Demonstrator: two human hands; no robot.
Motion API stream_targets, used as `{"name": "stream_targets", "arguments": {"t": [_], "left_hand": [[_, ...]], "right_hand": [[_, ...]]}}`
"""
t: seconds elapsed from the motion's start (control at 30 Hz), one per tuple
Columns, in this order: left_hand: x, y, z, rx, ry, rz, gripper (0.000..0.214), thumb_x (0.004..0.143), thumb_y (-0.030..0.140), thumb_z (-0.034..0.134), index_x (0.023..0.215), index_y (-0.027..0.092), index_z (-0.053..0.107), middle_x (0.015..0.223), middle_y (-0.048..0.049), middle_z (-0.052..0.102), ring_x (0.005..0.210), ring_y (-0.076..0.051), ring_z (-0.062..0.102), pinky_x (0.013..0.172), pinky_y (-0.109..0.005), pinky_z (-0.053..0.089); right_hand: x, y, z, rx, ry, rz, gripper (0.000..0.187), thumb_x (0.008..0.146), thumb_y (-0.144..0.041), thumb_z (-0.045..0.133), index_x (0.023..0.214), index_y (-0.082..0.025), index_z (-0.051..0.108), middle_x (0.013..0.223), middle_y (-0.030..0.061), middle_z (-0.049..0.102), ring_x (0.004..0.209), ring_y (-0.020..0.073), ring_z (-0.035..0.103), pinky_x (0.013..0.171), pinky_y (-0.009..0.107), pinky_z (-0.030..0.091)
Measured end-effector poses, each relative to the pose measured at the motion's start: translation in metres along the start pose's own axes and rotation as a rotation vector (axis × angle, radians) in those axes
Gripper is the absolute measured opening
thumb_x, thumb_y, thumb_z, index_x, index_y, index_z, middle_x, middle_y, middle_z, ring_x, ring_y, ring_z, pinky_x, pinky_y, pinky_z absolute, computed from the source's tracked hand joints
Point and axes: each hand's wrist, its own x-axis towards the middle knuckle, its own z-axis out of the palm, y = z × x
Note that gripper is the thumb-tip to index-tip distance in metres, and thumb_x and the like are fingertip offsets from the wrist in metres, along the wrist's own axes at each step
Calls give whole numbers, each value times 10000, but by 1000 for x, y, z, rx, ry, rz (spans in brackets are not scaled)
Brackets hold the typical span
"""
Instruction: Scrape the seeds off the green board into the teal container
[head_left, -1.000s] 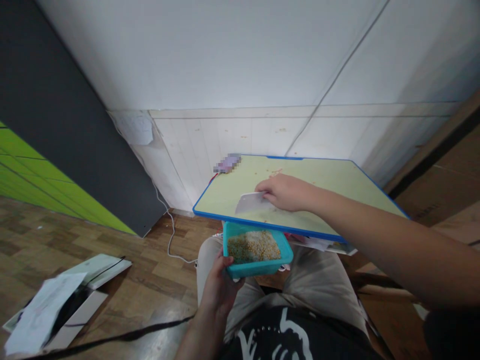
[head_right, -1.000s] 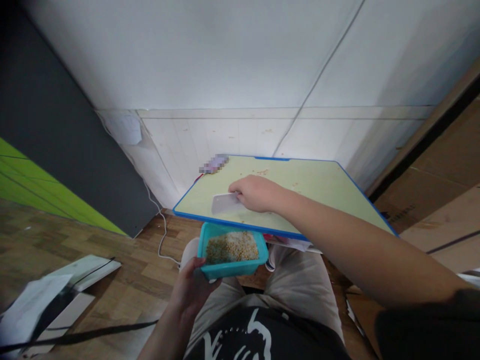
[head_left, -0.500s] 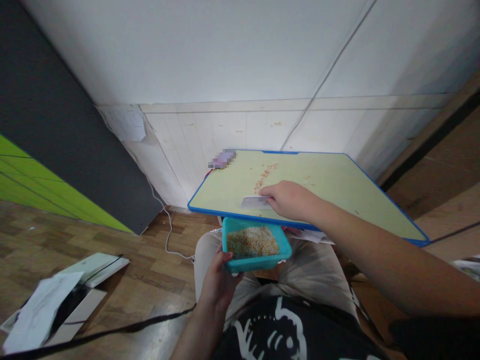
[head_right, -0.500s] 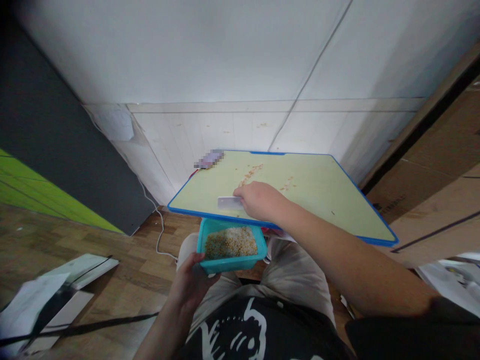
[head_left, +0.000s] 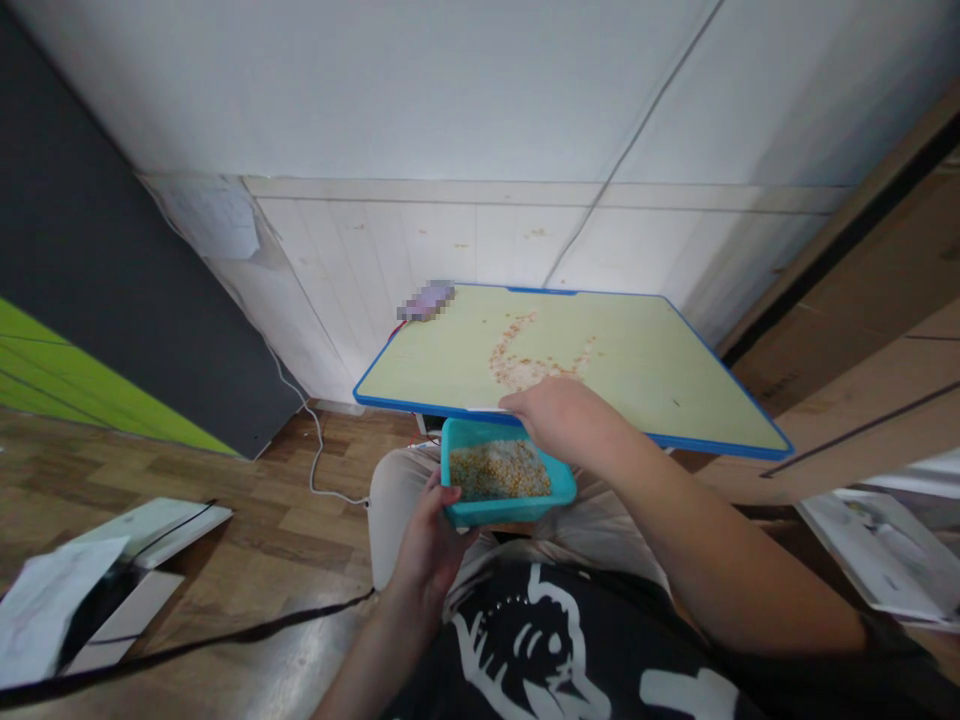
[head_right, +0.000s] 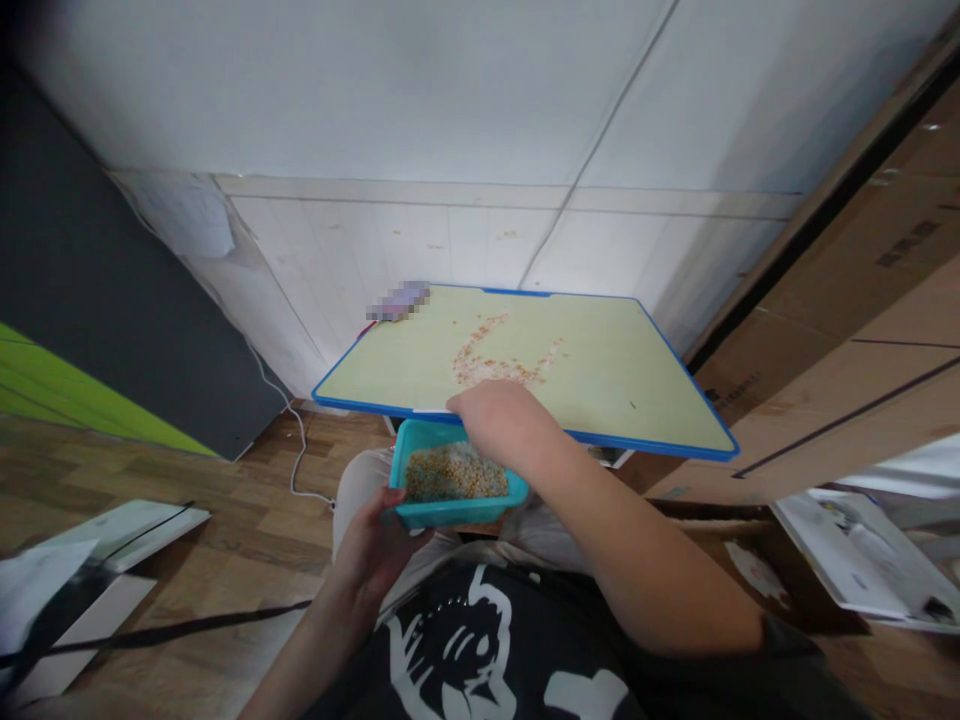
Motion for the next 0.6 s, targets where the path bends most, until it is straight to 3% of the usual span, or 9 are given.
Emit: {"name": "stream_targets", "arguments": {"t": [0.3,0.6], "left_hand": [[0,-3,3,-16,-42,-14,492,611,248,732,1096,249,649,1097,-71,729,882,-239,657,727,-359,531],[-2,-5,6,-43,33,-19,658,584,227,703,1228,282,581,1097,-50,706,838,-222,644,664,-336,497]], "right_hand": [[-18,1,2,1,15,24,339,955,-152,520,1145,-250,783,953,104,804,863,237,733,700,315,454],[-55,21,22,31,117,39,346,930,-138,591,1186,-266,785,1072,68,808,911,229,781,764,297,569]]}}
